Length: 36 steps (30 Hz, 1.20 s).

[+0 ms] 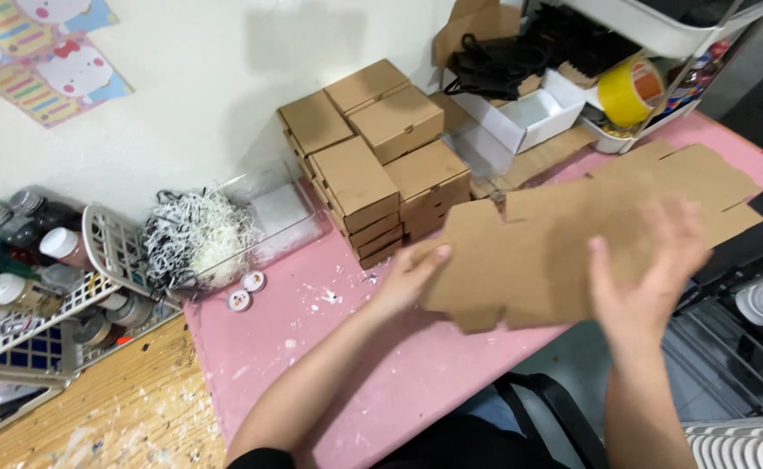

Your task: Packing small items into cardboard boxes using shredded paper as filler.

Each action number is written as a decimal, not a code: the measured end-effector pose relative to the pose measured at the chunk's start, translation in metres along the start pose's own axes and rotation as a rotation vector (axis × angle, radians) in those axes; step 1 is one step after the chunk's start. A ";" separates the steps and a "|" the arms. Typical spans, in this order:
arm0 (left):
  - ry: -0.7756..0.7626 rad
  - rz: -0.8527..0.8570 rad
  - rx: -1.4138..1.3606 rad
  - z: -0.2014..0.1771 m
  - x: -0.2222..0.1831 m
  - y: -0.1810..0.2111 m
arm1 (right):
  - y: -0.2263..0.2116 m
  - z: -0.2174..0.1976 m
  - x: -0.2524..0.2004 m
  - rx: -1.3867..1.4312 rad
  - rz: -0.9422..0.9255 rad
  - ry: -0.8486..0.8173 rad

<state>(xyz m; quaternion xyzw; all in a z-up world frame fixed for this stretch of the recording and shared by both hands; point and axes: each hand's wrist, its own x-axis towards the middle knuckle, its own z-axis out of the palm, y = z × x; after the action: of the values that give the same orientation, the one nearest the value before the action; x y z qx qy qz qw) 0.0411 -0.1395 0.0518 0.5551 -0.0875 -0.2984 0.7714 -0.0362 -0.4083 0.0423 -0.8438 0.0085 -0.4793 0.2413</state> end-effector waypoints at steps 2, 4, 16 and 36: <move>0.040 0.136 0.216 -0.056 0.002 -0.035 | -0.009 0.003 0.014 0.164 0.070 0.018; 0.086 0.282 0.439 -0.090 -0.008 -0.047 | 0.003 0.014 0.016 0.339 0.131 0.041; 0.451 0.399 0.238 -0.126 -0.067 0.000 | 0.047 0.084 -0.043 1.107 0.720 -0.468; 0.062 1.096 -0.410 -0.205 -0.114 -0.021 | -0.161 0.117 0.026 0.604 -0.880 -0.231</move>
<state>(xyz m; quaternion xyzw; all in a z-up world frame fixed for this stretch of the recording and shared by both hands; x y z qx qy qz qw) 0.0371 0.0845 -0.0198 0.2766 -0.2797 0.1497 0.9071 0.0379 -0.2255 0.0809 -0.7079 -0.5100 -0.4204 0.2492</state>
